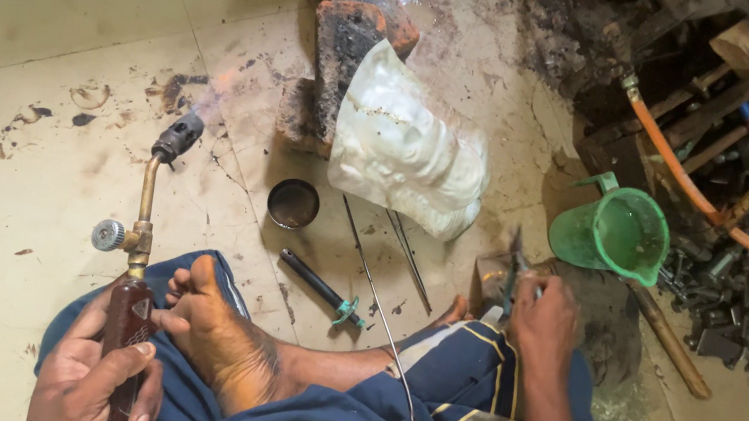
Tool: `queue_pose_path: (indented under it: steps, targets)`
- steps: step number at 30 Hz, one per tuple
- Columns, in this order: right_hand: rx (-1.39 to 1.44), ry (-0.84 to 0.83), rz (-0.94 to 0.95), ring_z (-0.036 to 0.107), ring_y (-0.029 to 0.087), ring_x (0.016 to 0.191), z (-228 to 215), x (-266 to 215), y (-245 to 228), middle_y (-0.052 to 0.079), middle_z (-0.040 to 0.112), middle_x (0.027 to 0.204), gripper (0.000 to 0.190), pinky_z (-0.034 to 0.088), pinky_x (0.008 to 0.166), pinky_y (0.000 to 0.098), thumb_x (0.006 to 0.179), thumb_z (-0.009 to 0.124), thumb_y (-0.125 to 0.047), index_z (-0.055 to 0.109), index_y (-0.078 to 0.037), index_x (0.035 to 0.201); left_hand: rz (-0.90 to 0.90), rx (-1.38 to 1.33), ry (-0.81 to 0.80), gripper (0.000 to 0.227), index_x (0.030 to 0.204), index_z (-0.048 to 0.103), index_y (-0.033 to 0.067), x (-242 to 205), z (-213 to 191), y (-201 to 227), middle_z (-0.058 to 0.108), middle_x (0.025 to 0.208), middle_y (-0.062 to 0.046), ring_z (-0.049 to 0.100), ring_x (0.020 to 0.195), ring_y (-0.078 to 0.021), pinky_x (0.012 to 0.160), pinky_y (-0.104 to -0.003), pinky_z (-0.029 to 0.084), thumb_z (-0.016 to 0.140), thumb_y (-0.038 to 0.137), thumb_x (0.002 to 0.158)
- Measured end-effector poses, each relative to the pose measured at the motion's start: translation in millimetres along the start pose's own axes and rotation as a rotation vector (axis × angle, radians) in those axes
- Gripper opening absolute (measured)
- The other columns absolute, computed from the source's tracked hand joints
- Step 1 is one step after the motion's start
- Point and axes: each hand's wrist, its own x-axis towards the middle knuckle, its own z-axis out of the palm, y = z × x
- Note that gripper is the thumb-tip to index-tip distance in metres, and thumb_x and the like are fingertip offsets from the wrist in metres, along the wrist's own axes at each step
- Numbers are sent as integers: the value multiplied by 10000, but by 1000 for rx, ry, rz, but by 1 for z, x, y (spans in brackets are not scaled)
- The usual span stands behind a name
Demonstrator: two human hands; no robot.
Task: The person uses a blowtorch to heat a metal rod and applies it to a white ceramic object to solder or fuse metal pieces. They adjust the object's position and use pliers to handle the heated components during the process.
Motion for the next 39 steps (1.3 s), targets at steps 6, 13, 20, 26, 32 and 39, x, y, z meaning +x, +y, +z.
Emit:
queue_pose_path:
  steps: [6,13,20,26,32,39]
  targets:
    - [1474,-463,373,664,263,1246,-13,-72,-109,122,661,1338,197,618,943,417,964,533,-280,599,-133,851,-173,109,211,671,1479,414,-53,-3,3,6,694,1064,-282,491,352,-148,271,-272,378,512,-57,816]
    - [1949,-1057,212,428,184,1493,-8,-113,-185,52,534,1585,195,427,1158,484,1001,504,-263,583,-163,854,-100,49,134,705,1553,368,-21,-13,-5,3,675,1107,-312,523,385,-141,289,-256,401,506,-77,864]
    - [1787,-1060,235,559,217,1334,16,-111,-219,147,544,1498,303,478,1103,455,1025,416,-348,619,-122,1019,-257,139,344,728,1491,388,-5,-13,0,9,689,1026,-297,454,317,-150,254,-285,357,486,-60,771]
    - [1857,-943,374,599,227,1265,57,-94,-250,90,609,1437,223,528,975,520,1026,494,-310,506,-146,875,-284,152,359,730,1486,379,-5,-13,-2,7,685,1028,-301,455,316,-160,250,-293,352,490,-58,767]
    - [1941,-776,428,592,271,1177,79,-84,-276,152,616,1313,258,566,912,577,1021,515,-316,630,-85,1032,-48,22,104,717,1594,326,-71,-15,-23,-5,664,1133,-355,549,428,-135,302,-260,437,519,-73,903]
    - [1995,-528,539,676,297,1075,85,-94,-307,127,616,1147,285,640,749,495,1021,506,-373,465,-92,1047,-62,-1,105,715,1590,325,-64,-12,-29,-8,655,1135,-359,550,430,-134,299,-252,427,519,-86,902]
